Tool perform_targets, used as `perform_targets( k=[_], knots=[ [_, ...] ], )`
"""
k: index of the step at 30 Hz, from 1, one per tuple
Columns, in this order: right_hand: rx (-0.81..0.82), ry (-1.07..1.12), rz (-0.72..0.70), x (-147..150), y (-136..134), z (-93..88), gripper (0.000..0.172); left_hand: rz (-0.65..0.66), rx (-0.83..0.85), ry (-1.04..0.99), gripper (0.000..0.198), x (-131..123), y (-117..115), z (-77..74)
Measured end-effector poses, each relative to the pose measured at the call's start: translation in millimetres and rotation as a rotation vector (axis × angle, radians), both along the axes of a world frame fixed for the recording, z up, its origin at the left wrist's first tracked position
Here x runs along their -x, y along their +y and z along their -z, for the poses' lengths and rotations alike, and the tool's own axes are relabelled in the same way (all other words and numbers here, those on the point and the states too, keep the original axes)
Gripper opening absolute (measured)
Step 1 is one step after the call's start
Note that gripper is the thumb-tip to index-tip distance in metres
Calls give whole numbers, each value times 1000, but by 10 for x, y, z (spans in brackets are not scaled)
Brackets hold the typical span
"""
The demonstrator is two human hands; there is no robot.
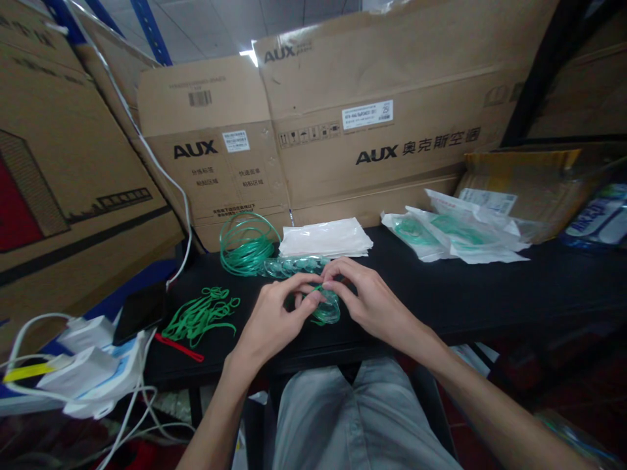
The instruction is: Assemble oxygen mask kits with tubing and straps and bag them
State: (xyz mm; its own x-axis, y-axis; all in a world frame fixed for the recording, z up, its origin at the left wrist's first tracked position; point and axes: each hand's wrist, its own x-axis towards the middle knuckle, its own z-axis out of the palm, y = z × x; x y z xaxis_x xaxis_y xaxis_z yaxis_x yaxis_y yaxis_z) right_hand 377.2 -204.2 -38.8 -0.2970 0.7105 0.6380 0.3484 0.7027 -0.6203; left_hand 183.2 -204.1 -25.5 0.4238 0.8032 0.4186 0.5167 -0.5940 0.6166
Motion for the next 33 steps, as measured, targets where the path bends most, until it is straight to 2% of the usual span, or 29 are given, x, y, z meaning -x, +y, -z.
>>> perform_targets(
  k=[8, 14, 19, 33],
  knots=[
    [-103, -59, -5, -1, -91, -93, 19, -6, -16, -41, 15, -38, -45, -8],
    [-161, -147, 57, -45, -72, -91, 18, -123, -146, 87, 18, -19, -40, -22],
    [-193, -173, 118, -124, -41, -104, 18, -182, -187, 127, 19, 17, -24, -27],
    [-259, -202, 223, -325, 23, -166, 17, -229, -184, 166, 17, 133, 17, -58]
  ],
)
